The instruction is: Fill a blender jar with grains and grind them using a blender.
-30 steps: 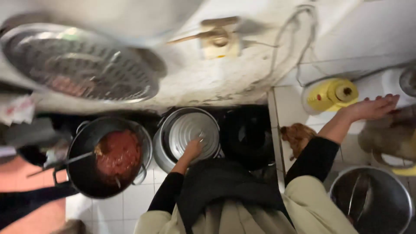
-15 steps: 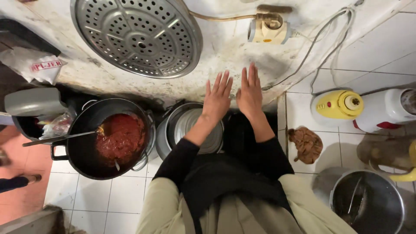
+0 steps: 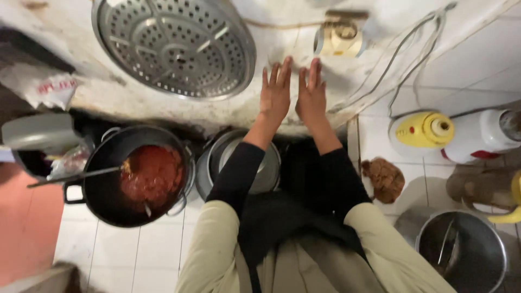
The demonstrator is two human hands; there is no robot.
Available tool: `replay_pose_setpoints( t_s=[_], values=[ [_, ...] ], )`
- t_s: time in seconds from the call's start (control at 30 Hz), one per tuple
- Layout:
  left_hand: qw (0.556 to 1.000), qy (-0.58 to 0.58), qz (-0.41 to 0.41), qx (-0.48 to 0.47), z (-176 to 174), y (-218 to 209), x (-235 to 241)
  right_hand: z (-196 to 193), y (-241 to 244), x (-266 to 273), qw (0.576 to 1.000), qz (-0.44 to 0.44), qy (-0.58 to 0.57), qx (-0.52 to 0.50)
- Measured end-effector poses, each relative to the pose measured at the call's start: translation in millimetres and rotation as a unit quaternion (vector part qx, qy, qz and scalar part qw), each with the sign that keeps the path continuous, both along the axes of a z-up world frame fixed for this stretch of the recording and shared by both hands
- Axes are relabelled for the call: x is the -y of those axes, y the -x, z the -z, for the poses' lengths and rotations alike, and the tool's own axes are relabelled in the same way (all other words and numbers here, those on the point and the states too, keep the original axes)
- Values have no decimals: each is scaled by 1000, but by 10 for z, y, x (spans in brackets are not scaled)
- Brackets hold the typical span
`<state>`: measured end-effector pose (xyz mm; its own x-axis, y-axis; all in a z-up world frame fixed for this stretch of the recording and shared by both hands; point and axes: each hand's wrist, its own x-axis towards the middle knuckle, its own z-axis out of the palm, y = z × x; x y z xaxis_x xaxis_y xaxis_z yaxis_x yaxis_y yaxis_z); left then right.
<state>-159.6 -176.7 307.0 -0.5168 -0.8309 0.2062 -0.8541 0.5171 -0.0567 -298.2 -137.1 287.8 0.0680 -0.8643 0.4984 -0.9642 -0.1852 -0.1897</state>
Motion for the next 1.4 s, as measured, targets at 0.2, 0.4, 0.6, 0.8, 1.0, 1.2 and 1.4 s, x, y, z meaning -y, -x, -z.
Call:
replay_pose_setpoints(
  t_s=[0.2, 0.4, 0.6, 0.8, 1.0, 1.2, 1.4],
  values=[
    [990, 47, 11, -129, 401, -65, -515, -133, -83, -273, 989, -49, -29, 136],
    [967, -186, 130, -111, 1035, -422, -1442, 675, -430, -921, 915, -204, -16, 347],
    [921, -267, 100, -264, 1491, -765, -1924, 1335, -473, -1229, 854, -109, -356, 363],
    [928, -147, 121, -320, 1698, -1213, -1977, 968, -345, -1331, 950, -41, -186, 248],
    [893, -345, -94, -275, 1739, -1888, -2039, 1345, 1077, -1328, 951, 184, -16, 248],
    [928, -259, -84, -253, 2793, -2577, -2319, 1333, 2502, -1747, 817, 407, 203, 356],
    [932, -300, -128, -159, 2976, -2713, -2427, 1313, 3628, -2208, 722, 536, 292, 325]
  ],
)
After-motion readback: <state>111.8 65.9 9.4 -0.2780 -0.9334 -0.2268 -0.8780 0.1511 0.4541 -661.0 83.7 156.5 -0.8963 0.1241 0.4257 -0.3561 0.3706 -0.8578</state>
